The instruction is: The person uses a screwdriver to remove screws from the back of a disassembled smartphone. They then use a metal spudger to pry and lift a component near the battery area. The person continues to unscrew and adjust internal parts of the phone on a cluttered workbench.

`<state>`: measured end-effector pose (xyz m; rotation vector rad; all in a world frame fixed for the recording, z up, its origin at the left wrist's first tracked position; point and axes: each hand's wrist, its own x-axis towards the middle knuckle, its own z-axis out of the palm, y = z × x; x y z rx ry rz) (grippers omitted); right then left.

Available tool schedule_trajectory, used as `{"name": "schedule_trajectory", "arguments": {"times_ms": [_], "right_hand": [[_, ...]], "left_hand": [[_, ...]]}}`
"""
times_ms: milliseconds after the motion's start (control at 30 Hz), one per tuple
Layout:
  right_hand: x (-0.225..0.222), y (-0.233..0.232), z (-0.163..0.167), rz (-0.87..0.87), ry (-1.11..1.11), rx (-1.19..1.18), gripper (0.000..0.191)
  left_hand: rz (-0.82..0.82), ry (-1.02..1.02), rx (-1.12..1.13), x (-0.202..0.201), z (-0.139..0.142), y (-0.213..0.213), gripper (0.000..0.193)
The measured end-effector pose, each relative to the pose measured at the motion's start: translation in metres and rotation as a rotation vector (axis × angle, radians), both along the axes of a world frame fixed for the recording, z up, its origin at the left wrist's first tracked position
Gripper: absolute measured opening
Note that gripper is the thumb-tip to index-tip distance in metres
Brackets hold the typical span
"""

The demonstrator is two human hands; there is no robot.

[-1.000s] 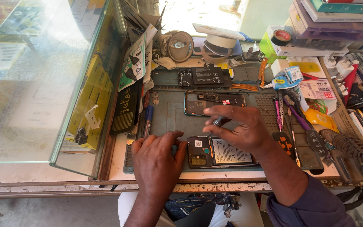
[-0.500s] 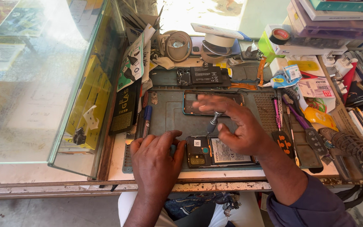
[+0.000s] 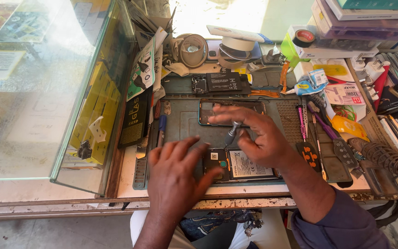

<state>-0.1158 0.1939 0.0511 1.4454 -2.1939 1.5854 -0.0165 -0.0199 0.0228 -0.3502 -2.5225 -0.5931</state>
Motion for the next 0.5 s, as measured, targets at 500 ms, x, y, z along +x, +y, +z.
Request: {"name": "schedule_trajectory", "arguments": {"times_ms": [500], "right_hand": [[0.000, -0.002, -0.002, -0.154, 0.021, 0.082, 0.042]], "left_hand": [[-0.218, -0.207, -0.075, -0.002, 0.015, 0.004, 0.082]]}}
